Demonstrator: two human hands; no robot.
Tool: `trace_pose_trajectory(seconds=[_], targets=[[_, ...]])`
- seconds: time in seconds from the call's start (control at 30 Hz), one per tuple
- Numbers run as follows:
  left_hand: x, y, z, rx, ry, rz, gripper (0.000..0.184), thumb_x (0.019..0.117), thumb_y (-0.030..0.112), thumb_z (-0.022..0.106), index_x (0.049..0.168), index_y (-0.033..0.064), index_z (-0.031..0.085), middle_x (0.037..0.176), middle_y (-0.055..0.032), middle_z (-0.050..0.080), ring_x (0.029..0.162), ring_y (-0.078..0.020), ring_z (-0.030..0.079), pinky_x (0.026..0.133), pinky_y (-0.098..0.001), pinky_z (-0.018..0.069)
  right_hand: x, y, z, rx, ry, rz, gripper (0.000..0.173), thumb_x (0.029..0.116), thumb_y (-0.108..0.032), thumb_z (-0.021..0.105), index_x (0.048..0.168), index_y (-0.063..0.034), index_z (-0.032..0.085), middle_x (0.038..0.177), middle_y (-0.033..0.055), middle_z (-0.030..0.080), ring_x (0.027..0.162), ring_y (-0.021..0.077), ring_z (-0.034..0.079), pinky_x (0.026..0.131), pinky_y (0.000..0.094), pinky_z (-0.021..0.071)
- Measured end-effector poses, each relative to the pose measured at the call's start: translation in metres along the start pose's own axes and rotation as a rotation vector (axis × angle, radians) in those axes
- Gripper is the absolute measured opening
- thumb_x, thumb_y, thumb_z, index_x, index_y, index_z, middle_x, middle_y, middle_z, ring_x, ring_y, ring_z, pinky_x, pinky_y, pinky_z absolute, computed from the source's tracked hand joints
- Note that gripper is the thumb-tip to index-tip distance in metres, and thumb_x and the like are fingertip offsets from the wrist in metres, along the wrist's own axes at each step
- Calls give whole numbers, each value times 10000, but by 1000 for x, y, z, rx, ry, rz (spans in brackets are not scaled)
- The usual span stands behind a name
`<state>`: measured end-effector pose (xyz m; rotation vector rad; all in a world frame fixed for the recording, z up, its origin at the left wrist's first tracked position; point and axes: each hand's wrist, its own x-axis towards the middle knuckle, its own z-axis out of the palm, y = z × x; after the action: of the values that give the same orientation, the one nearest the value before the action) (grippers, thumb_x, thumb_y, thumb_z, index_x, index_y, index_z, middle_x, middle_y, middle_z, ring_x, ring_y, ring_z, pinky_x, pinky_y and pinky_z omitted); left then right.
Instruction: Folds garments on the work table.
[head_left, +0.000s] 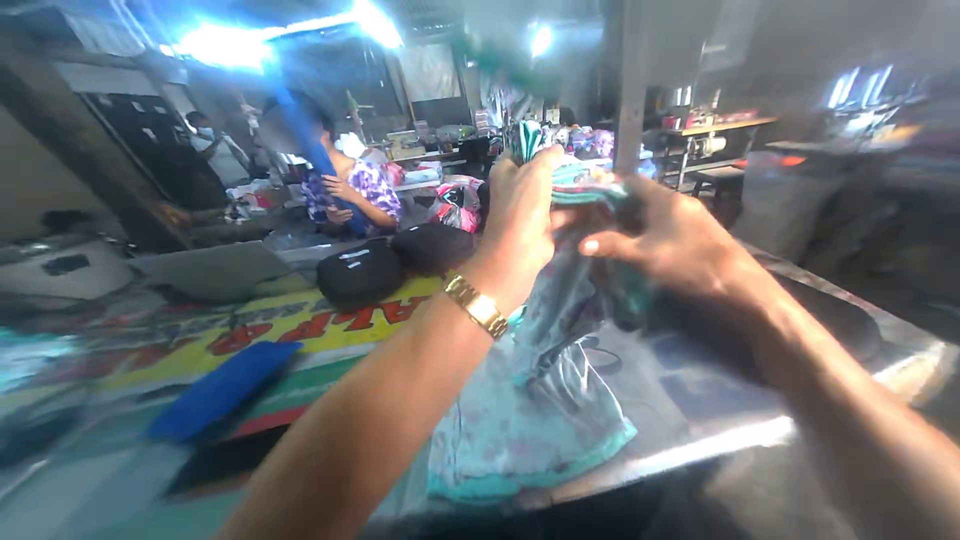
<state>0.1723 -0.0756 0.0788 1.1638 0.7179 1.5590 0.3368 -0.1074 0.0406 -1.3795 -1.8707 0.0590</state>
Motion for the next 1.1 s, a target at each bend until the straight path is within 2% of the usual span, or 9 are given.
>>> trace_pose_trajectory(seconds=[0.1,0.2,0.27,0.4,0.57,0.73,0.87,1.0,1.1], targets=[[-7,16,6,-27,10,14,363,1043,182,563,1376,68,471,1199,-179,643,1013,-312,703,754,-471,632,17,-10,-5,-129,-47,27,888,701,-773,735,1318,-158,563,962,115,691,888,334,676,703,632,507],[-17,30,4,-52,27,29,368,1045,185,556,1387,80,469,1202,-182,640,1006,-324,706,746,-486,635,22,-6,-8,-155,-127,-9,508,816,-491,789,1108,-100,650,838,148,673,808,379,668,664,655,485],[-20,36,-7,-49,53,40,369,1031,180,566,1379,84,489,1208,-174,638,1022,-322,701,762,-493,631,28,7,-10,-96,-184,-84,257,838,-343,802,945,-130,706,772,96,677,734,310,666,629,613,496],[-18,40,-45,118,84,41,341,992,168,580,1308,53,525,1124,-176,684,920,-315,732,700,-476,643,33,10,-27,-72,-284,-180,195,855,-148,784,1036,-124,714,867,82,693,795,247,668,698,546,529],[-2,43,-87,335,136,-43,245,1017,250,527,1191,88,591,967,-106,717,746,-233,735,612,-394,628,50,-2,-36,-69,-396,-188,167,910,-83,748,1061,-87,676,856,76,679,748,190,662,696,442,554],[27,11,-121,417,179,-151,274,1041,265,520,1220,64,571,855,-105,716,626,-195,710,551,-336,607,87,15,0,-378,-350,-208,180,939,-198,703,1102,-126,677,947,153,696,924,387,674,748,676,492],[37,19,-125,345,235,-69,250,1046,238,535,1227,69,562,884,-106,715,650,-203,720,556,-342,616,106,1,-1,-497,-189,-244,248,959,-240,682,1183,-137,659,977,230,698,952,489,674,729,717,482],[2,30,-136,333,215,25,256,1054,243,513,1247,92,588,961,-87,715,740,-214,724,632,-378,627,81,-11,4,-459,-12,-417,275,910,-171,715,1153,-76,632,898,251,678,833,517,670,654,704,479],[-58,-5,-174,493,125,-22,301,1074,232,508,1346,104,529,1071,-122,706,775,-240,735,660,-409,642,23,-2,40,-465,85,-622,195,880,-114,722,1065,-77,674,886,158,676,652,388,661,489,572,496]])
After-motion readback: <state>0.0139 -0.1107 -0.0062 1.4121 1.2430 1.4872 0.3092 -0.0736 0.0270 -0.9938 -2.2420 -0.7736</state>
